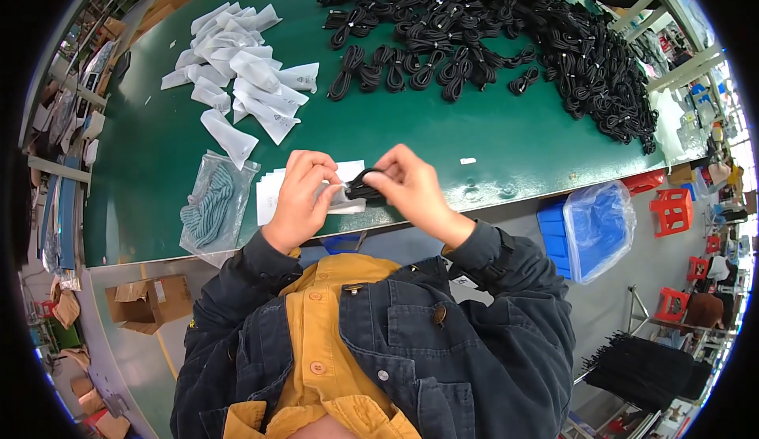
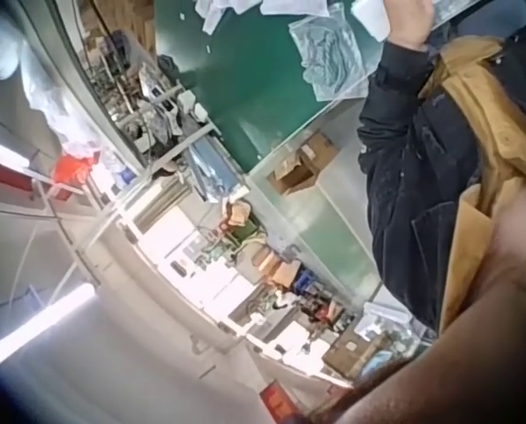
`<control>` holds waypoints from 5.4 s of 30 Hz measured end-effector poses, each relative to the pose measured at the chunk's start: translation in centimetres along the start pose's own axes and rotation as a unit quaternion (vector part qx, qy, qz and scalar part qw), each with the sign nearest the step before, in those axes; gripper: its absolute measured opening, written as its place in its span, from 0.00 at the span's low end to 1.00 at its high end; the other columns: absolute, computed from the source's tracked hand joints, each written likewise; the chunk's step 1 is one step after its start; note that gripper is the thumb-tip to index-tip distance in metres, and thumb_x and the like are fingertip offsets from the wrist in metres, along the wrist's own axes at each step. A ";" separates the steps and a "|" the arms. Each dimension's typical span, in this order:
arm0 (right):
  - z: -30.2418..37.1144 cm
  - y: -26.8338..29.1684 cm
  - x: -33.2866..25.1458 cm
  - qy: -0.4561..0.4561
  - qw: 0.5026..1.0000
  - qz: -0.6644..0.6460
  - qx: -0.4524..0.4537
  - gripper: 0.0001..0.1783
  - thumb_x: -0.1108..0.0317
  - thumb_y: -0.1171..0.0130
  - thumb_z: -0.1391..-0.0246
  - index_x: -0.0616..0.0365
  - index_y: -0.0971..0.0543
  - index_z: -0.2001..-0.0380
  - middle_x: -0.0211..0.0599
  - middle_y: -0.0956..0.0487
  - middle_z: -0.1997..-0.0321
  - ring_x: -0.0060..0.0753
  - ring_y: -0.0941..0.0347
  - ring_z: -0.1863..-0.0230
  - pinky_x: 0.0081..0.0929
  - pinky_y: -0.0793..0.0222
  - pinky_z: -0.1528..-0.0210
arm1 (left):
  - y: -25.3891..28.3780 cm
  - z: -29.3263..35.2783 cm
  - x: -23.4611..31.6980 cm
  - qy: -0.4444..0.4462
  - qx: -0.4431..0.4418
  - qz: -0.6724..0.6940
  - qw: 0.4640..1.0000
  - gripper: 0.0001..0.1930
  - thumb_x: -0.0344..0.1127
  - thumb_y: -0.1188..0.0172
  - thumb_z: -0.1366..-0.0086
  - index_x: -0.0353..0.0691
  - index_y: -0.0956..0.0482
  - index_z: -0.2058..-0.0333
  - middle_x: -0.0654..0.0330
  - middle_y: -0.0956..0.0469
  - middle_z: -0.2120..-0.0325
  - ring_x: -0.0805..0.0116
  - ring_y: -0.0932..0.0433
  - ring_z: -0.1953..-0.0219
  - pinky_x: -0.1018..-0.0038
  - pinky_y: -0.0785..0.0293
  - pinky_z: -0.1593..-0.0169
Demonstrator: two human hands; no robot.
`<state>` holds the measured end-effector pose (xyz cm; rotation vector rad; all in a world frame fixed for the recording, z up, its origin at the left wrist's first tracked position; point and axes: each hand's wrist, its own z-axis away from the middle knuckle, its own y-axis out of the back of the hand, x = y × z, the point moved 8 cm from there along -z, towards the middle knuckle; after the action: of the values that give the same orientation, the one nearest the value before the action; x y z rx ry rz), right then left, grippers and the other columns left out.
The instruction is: The person picks up a black cable from a pile, slides it into a white sleeve, and places the sleeved cable onto a stack. This process is repeated for several cables, occasionally moving items on the table to reach more materials.
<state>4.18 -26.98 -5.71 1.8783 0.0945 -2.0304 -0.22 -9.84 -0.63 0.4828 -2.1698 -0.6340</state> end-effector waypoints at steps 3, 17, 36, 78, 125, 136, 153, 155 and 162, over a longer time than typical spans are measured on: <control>0.3 -1.6 -3.8 0.232 0.965 0.122 -0.022 0.13 0.76 0.30 0.50 0.61 0.22 0.62 0.35 0.23 0.67 0.26 0.28 0.70 0.24 0.31 0.69 | 1.0 -0.2 -1.8 0.068 0.031 0.027 0.997 0.07 0.21 0.38 0.44 0.36 0.26 0.68 0.55 0.27 0.61 0.57 0.27 0.56 0.68 0.30 0.51; -1.9 -3.4 -10.5 0.440 0.887 0.136 -0.037 0.15 0.79 0.30 0.54 0.62 0.22 0.61 0.36 0.24 0.61 0.32 0.25 0.62 0.26 0.28 0.63 | 0.7 -1.6 -6.1 0.309 0.022 0.531 0.789 0.09 0.33 0.43 0.30 0.34 0.23 0.55 0.63 0.23 0.59 0.74 0.24 0.57 0.76 0.26 0.52; -12.6 14.9 2.8 0.089 0.770 0.603 0.190 0.15 0.58 0.39 0.41 0.56 0.27 0.58 0.48 0.24 0.62 0.57 0.23 0.65 0.47 0.25 0.66 | 5.0 -1.0 -6.0 0.147 0.082 -0.003 0.986 0.11 0.28 0.36 0.41 0.37 0.22 0.59 0.56 0.24 0.55 0.58 0.24 0.55 0.66 0.27 0.51; 1.4 -1.2 5.3 -0.097 0.985 -0.028 -0.138 0.13 0.66 0.39 0.38 0.59 0.20 0.53 0.34 0.21 0.68 0.23 0.31 0.80 0.20 0.38 0.79 | -2.1 2.1 -0.3 0.035 -0.026 0.059 0.997 0.04 0.21 0.39 0.42 0.35 0.25 0.69 0.55 0.28 0.68 0.55 0.27 0.64 0.68 0.29 0.59; -1.9 -5.8 1.2 0.156 0.982 0.047 -0.092 0.19 0.75 0.37 0.49 0.59 0.29 0.54 0.41 0.20 0.61 0.35 0.20 0.57 0.32 0.25 0.52 | -2.5 5.6 -10.2 0.361 0.010 0.227 0.904 0.07 0.23 0.37 0.40 0.35 0.24 0.63 0.63 0.21 0.71 0.77 0.24 0.66 0.77 0.27 0.60; -0.1 -1.8 2.1 0.143 0.988 0.062 0.012 0.19 0.72 0.34 0.46 0.60 0.28 0.53 0.36 0.20 0.62 0.25 0.23 0.60 0.26 0.27 0.55 | -3.2 6.1 -10.0 0.351 0.017 0.272 0.896 0.04 0.25 0.38 0.37 0.36 0.25 0.65 0.69 0.27 0.73 0.82 0.30 0.70 0.82 0.32 0.65; 3.7 -0.6 -2.5 0.329 0.913 0.242 0.020 0.16 0.77 0.36 0.46 0.62 0.23 0.53 0.40 0.22 0.65 0.33 0.25 0.67 0.26 0.30 0.66 | -2.8 4.5 -8.6 0.317 0.002 0.300 0.900 0.04 0.29 0.39 0.33 0.36 0.25 0.64 0.68 0.24 0.68 0.82 0.30 0.67 0.83 0.32 0.60; 3.8 -1.2 -2.8 0.340 0.889 0.306 0.004 0.16 0.77 0.36 0.46 0.62 0.23 0.53 0.42 0.23 0.65 0.39 0.24 0.67 0.29 0.30 0.66 | -2.8 4.4 -8.1 0.305 0.009 0.307 0.901 0.04 0.28 0.39 0.34 0.36 0.25 0.65 0.65 0.23 0.66 0.80 0.28 0.65 0.81 0.30 0.59; 1.1 -0.7 1.8 0.072 0.992 0.070 -0.075 0.16 0.74 0.35 0.44 0.62 0.24 0.53 0.34 0.23 0.64 0.28 0.24 0.65 0.26 0.29 0.64 | -1.6 1.8 -2.8 0.131 -0.012 0.131 0.983 0.05 0.23 0.38 0.39 0.36 0.25 0.67 0.59 0.22 0.63 0.69 0.25 0.60 0.73 0.28 0.57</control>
<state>2.85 -27.04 -7.46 1.8782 0.1449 -1.7452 0.26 -9.17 -4.24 0.2445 -1.9306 -0.4249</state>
